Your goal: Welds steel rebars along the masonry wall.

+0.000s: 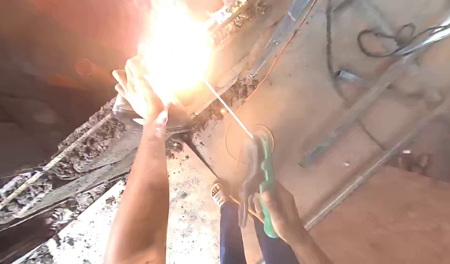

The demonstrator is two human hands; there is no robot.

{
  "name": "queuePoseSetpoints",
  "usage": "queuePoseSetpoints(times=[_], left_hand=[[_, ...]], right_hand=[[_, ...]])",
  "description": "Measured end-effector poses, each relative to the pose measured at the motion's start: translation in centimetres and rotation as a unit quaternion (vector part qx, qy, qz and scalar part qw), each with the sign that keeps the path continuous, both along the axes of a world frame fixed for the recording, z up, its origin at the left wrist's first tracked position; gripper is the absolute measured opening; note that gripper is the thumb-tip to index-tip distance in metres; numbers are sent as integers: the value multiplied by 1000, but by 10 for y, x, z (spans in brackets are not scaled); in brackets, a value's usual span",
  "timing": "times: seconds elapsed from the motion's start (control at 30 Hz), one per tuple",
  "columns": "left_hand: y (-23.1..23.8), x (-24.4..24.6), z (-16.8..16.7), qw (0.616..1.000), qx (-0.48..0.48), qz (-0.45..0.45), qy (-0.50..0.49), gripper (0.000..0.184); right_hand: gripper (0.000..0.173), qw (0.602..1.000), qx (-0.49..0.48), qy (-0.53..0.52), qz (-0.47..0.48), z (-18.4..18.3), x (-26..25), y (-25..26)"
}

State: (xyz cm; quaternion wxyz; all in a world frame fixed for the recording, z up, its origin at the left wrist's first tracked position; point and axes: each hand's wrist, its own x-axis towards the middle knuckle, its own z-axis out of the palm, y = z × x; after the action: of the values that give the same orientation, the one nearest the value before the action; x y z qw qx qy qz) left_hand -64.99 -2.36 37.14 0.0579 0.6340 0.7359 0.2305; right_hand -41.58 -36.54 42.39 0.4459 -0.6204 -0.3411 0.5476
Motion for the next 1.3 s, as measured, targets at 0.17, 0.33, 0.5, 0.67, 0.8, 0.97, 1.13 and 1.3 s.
queuePoseSetpoints(times=[0.17, 0.33, 0.5, 0.67, 0.8, 0.97, 1.13, 1.3], left_hand=[[0, -5, 13, 997, -48, -51, 23, 54], [7, 8, -1, 997, 15, 47, 54, 53], [5, 7, 1, 998, 17, 38, 50, 58], [6, 6, 0, 998, 17, 36, 50, 58], [6, 6, -2, 998, 17, 38, 52, 58], [6, 6, -1, 998, 16, 37, 50, 57], [3, 1, -13, 999, 21, 27, 32, 56], [6, 5, 0, 998, 12, 31, 46, 57]], right_hand=[[60, 1000, -1, -1, 0, 2, 0, -1], [59, 1000, 9, 8, 2, 0, -1, 1], [57, 998, 3, 54, -11, 1, -2, 0], [57, 996, 1, 83, -25, 2, 0, 1], [58, 994, 28, -100, 18, -4, 4, -1], [57, 974, 40, -218, 44, -5, 6, -1], [62, 935, -85, 338, -69, 2, 6, -6], [55, 980, -30, 191, -54, 7, 6, -2]])
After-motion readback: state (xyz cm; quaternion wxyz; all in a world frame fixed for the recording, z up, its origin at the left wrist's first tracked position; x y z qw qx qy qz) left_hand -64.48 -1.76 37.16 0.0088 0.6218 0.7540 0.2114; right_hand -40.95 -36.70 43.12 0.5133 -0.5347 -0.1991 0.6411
